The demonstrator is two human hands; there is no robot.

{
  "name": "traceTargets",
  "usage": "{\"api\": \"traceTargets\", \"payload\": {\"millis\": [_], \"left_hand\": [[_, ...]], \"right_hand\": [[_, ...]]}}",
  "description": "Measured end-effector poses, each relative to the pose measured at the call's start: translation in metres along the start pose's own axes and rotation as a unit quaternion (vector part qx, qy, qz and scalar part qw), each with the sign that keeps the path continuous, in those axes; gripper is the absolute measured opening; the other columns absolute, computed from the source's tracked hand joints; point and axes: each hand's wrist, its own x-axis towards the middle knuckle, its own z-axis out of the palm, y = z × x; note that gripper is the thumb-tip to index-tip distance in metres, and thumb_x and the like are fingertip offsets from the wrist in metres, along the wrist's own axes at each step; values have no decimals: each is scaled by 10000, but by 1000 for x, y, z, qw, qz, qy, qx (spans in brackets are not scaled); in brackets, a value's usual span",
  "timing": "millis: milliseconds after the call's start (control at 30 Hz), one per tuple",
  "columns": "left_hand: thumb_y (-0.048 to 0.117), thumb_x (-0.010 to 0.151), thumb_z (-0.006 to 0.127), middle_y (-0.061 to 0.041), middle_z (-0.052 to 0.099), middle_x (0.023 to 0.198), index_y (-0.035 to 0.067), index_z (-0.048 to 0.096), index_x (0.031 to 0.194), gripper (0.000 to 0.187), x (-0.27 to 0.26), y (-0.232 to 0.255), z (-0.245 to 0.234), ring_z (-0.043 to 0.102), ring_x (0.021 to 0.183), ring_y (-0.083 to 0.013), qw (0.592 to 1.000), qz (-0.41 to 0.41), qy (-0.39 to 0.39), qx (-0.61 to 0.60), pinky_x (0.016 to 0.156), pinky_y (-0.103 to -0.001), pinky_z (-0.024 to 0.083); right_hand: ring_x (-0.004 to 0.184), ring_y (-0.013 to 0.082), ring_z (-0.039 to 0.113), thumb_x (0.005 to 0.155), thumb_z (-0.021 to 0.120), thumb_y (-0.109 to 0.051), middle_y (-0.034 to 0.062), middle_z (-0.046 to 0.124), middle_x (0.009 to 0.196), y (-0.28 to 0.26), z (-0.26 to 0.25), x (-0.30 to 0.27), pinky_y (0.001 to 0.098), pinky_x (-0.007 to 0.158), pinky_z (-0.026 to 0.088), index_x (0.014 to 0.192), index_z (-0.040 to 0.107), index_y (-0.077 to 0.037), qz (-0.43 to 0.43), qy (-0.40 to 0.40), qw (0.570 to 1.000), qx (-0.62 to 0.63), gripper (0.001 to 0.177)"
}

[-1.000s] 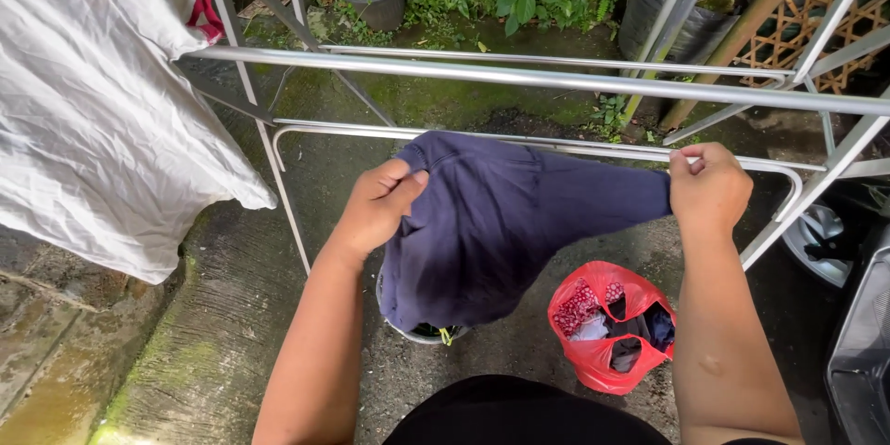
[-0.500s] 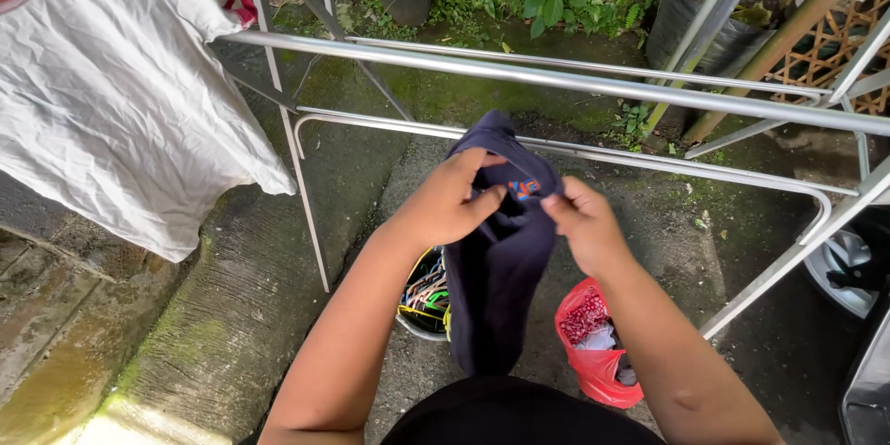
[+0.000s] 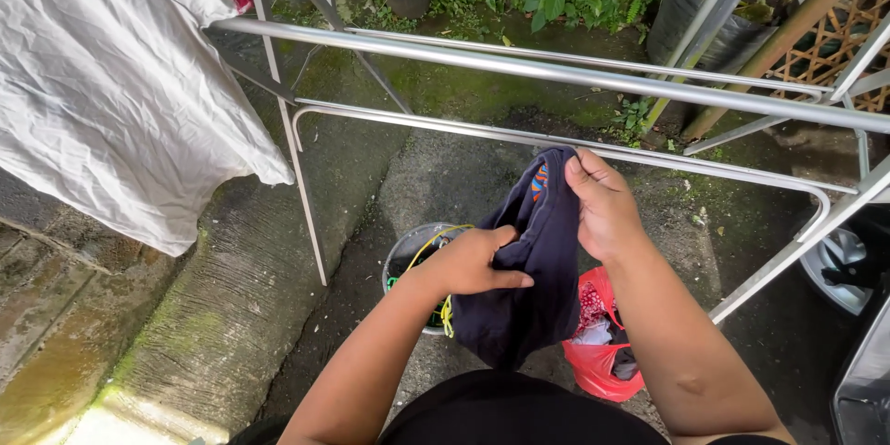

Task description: Hanging wet laundry on a drying rack using plastic hangers.

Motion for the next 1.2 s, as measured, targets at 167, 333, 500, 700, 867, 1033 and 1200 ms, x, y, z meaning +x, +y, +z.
{"api": "traceTargets", "payload": {"millis": [167,333,500,700,867,1033,1200], "left_hand": [[421,919,670,-275,700,907,59,518,1095,431,-6,23,-23,672,986,-517,994,-69,-23,78,831,-565,546],[297,1025,612,-218,586,874,46,576,925,273,4,0,-17,643,913,-456,995,64,58,-59,786,-473,527],[290,1052,622,24,601,775,138,657,911,211,24,3,-20,557,803,-96,949,41,141,-279,769,-270,516],[194,1026,642,78,588,768,112,669,876,173,18,40,-36,534,773,-48,924,59,136,-352,710,-202,478],[219,968,727,44,570,695,111,684,841,172,11,20,-58,539,725,-70,948,76,136,-278,642,-225,470],[414,586,943,-178,639,848,59,674,1021,622,-19,52,-76,628,840,-347,996,6,89,-16,745,-443,504],[172,967,623,-269,686,1231,-50,592,1375,466,-25,38,-62,640,1182,-476,990,-120,5,79,994,-528,528]], "right_hand": [[624,83,458,1108,587,-313,-6,484,628,-11,-32,11,248,582,437,817,647,-111,-71,8,953,-293,359],[466,153,369,1134,559,-485,19,391,474,-24,-31,7,288,506,338,673,624,-125,-88,21,883,-461,588],[737,290,662,1046,717,-423,75,644,746,-40,2,-11,418,707,531,952,715,-110,-100,80,798,-589,327],[1342,276,512,571,925,-599,174,583,1450,-25,32,-34,530,1118,375,1616,323,-137,-52,-231,908,-344,1291],[998,169,620,814,855,-152,88,765,1001,-1,14,-27,390,894,520,1141,724,-53,20,-268,901,-339,366],[826,129,644,926,706,-54,56,729,848,9,1,-12,322,853,537,1035,726,-34,17,-244,935,-257,112],[841,162,606,995,518,-27,85,682,867,27,2,-10,369,876,511,1040,640,-9,25,-262,918,-297,132]]}}
